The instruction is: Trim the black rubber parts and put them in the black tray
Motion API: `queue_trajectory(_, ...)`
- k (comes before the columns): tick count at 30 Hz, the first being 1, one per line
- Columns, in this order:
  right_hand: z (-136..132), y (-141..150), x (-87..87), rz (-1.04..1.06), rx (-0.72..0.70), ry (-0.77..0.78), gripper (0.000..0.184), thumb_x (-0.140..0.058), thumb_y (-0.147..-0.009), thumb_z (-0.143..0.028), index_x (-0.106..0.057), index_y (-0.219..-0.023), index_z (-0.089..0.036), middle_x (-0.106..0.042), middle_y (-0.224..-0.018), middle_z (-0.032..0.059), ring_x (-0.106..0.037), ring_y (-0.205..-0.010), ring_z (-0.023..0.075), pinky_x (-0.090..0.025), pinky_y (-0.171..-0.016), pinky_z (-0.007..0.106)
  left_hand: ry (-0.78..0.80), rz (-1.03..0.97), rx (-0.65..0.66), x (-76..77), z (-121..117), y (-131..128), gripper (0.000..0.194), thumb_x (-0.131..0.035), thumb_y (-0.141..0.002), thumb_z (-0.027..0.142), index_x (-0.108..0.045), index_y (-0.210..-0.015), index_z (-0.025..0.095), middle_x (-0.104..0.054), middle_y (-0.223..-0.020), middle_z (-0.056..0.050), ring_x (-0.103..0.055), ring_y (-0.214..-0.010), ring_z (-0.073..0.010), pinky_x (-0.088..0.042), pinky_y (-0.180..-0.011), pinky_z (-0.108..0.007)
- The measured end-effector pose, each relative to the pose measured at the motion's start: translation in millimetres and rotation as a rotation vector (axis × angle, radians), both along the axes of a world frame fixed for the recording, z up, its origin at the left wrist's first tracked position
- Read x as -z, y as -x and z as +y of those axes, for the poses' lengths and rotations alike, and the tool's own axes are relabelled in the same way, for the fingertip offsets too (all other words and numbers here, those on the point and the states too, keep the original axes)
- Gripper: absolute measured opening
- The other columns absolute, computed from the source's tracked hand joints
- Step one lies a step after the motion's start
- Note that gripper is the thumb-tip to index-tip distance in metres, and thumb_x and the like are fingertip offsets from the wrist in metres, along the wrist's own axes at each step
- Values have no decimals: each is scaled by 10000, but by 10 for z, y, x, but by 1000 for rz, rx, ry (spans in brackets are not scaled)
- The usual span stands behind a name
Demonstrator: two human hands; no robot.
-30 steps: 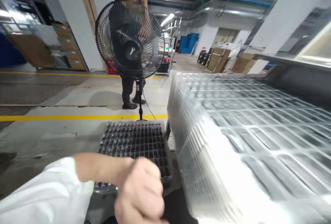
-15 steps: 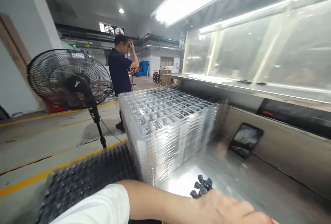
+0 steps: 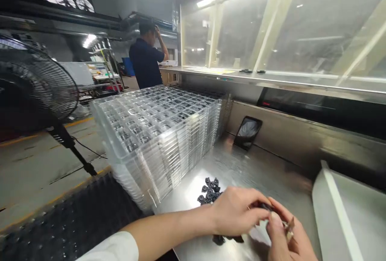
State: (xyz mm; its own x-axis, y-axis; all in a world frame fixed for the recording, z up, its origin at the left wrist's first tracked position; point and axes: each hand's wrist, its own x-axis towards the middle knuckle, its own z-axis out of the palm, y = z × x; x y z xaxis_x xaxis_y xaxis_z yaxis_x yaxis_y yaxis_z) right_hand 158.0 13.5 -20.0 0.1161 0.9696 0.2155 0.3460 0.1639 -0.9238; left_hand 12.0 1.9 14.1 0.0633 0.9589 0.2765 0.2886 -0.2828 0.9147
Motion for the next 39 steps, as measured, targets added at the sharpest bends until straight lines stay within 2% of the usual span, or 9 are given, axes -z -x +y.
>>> queue_trajectory(3,-68,53,-118,50,19,67,695,-658,-760,-752,-741,-1179,-204,-751,-877,97,-700,-770,300,-551,-587,348,269,-515,116,32,50,-12,283,-647,-843,378,-664,-1014,152,-632,-671,-4,-619,-596,-155,-559,-633,-307)
queue_trajectory(6,-49,70,-126,44,-8,-9,615,-705,-745,-717,-775,-1054,-190,-766,-917,100,-713,-813,293,-576,-649,332,327,-718,179,92,53,-24,392,-731,-765,449,-613,-975,140,-612,-639,4,-585,-518,-138,-530,-540,-281)
queue_trajectory(11,-21,60,-88,30,-45,-87,475,-747,-762,-666,-786,-883,-209,-753,-831,74,-694,-718,247,-573,-636,299,254,-654,74,163,-47,-12,386,-700,-845,502,-614,-979,150,-623,-669,-3,-616,-555,-131,-552,-577,-269)
queue_trajectory(15,-21,71,-45,107,-24,-98,461,-792,-751,-637,-768,-866,-192,-745,-845,89,-688,-736,245,-566,-639,309,242,-702,78,192,-55,2,403,-650,-893,537,-567,-1038,170,-628,-695,7,-629,-539,-137,-537,-529,-255)
queue_trajectory(19,-50,118,-35,291,42,21,479,-825,-755,-606,-729,-910,-164,-679,-709,52,-552,-548,167,-410,-459,262,300,-825,56,204,-17,16,398,-687,-846,499,-535,-1014,172,-650,-739,-7,-625,-524,-143,-513,-472,-248)
queue_trajectory(25,-98,194,-85,601,-96,113,354,-842,-798,-456,-668,-922,-173,-692,-767,38,-314,-468,70,-222,-433,231,385,-892,-5,188,-25,53,161,-651,-782,261,-600,-895,157,-608,-800,-9,-543,-577,-99,-456,-475,-215)
queue_trajectory(29,-130,197,-110,646,-124,126,323,-840,-799,-435,-659,-887,-182,-634,-688,-4,-287,-468,67,-208,-441,232,370,-752,39,188,-90,37,220,-620,-874,286,-678,-1048,166,-520,-708,25,-443,-552,-84,-352,-475,-196)
queue_trajectory(34,-136,187,-129,700,-173,143,346,-847,-775,-476,-666,-838,-189,-390,-541,-86,-247,-464,75,-196,-440,233,203,-470,85,251,-142,31,360,-641,-949,450,-730,-1183,192,-555,-719,-8,-451,-581,-110,-373,-512,-224)
queue_trajectory(39,-149,182,-140,724,-235,193,367,-847,-775,-495,-645,-806,-191,-345,-536,-94,-226,-461,72,-181,-440,233,205,-472,147,275,-153,37,419,-577,-991,512,-705,-1223,188,-495,-709,10,-419,-592,-104,-343,-519,-213)
